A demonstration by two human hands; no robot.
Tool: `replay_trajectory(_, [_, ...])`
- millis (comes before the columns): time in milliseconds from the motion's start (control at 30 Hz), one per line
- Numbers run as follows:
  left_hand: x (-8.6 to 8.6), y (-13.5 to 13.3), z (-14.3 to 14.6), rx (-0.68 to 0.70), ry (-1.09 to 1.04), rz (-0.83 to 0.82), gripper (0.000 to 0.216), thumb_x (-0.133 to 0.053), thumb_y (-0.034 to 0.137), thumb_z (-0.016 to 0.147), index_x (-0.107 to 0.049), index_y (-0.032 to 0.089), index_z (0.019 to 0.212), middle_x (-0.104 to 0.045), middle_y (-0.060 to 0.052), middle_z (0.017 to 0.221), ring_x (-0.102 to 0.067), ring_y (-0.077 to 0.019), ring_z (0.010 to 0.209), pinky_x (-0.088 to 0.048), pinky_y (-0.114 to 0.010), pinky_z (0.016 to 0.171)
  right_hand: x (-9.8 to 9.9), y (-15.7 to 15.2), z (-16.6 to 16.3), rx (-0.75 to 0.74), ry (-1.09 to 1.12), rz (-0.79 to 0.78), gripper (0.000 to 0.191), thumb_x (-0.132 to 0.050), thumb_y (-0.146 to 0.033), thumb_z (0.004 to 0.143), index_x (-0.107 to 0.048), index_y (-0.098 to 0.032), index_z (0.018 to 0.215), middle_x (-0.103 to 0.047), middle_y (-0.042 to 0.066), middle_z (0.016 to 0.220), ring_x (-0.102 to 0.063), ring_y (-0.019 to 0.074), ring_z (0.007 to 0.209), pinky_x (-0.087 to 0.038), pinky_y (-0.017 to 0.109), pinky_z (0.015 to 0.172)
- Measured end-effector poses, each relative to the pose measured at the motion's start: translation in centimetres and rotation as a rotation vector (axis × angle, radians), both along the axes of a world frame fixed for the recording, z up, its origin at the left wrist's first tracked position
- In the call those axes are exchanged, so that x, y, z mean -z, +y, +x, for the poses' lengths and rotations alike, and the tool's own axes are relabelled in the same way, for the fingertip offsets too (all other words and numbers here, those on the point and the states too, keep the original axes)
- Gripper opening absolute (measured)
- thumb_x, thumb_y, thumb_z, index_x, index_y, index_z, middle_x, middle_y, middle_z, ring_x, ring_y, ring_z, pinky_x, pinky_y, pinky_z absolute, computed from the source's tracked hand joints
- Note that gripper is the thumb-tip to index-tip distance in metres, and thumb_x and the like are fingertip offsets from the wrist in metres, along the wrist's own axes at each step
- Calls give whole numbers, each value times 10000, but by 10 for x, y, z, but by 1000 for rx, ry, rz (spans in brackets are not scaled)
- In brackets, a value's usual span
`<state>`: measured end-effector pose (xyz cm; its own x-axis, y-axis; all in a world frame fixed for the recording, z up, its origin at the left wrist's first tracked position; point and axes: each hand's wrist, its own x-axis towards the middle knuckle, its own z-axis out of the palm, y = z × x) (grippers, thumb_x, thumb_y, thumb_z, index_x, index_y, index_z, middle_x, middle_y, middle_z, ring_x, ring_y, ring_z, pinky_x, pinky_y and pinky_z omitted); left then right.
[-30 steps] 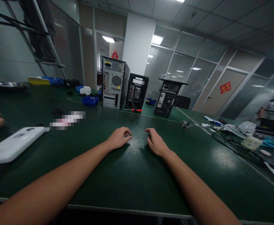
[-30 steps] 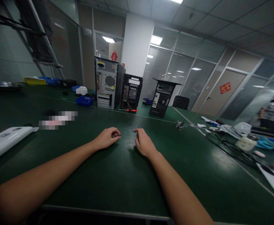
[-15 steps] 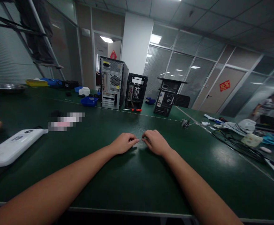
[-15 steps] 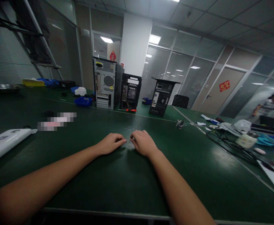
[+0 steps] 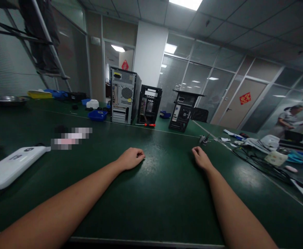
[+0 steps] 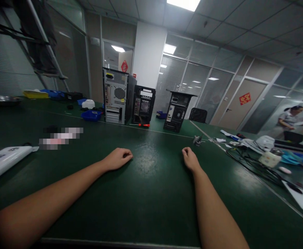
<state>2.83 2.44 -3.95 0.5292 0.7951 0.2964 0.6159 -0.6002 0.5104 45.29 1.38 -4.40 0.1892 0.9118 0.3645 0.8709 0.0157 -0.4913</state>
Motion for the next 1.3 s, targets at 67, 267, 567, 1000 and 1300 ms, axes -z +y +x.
replay_trajectory(67, [0, 1, 0, 20, 22, 14, 343, -506, 420, 916, -753, 184, 954, -717, -50, 836, -629, -185, 749, -420, -260, 662, 5, 4, 3, -13, 14, -7, 314, -405, -461, 937, -595, -219, 997, -711, 66, 959, -647, 195, 853, -478, 312, 780])
replay_trajectory(267, [2, 6, -3, 78, 52, 29, 296, -528, 402, 911, -752, 213, 956, -725, -29, 876, -636, -179, 776, -422, -256, 675, 12, 11, 6, -15, 22, 14, 318, -481, -465, 907, -658, -223, 1013, -735, 63, 1000, -659, 194, 875, -486, 309, 804])
replay_trajectory(567, [-5, 0, -7, 116, 100, 24, 280, -540, 368, 904, -744, 214, 1018, -708, -35, 866, -626, -180, 769, -418, -253, 665, -35, -6, 11, 195, -296, 336, 429, -510, -519, 886, -758, -208, 1045, -734, 127, 1054, -636, 298, 1032, -464, 419, 921])
replay_trajectory(1000, [-5, -1, -7, 120, 118, 39, 266, -541, 354, 903, -733, 218, 1025, -689, -26, 840, -618, -175, 764, -413, -247, 659, -39, -22, 20, 111, -248, 126, 305, -580, -436, 870, -745, -210, 991, -771, 79, 961, -708, 237, 894, -509, 338, 804])
replay_trajectory(1300, [-4, -1, -6, 119, 120, 26, 258, -546, 350, 896, -731, 219, 1018, -673, -18, 811, -604, -167, 735, -406, -242, 643, -34, -20, 11, 81, -240, 111, 279, -595, -332, 854, -747, -203, 1050, -772, 82, 986, -715, 212, 901, -516, 305, 801])
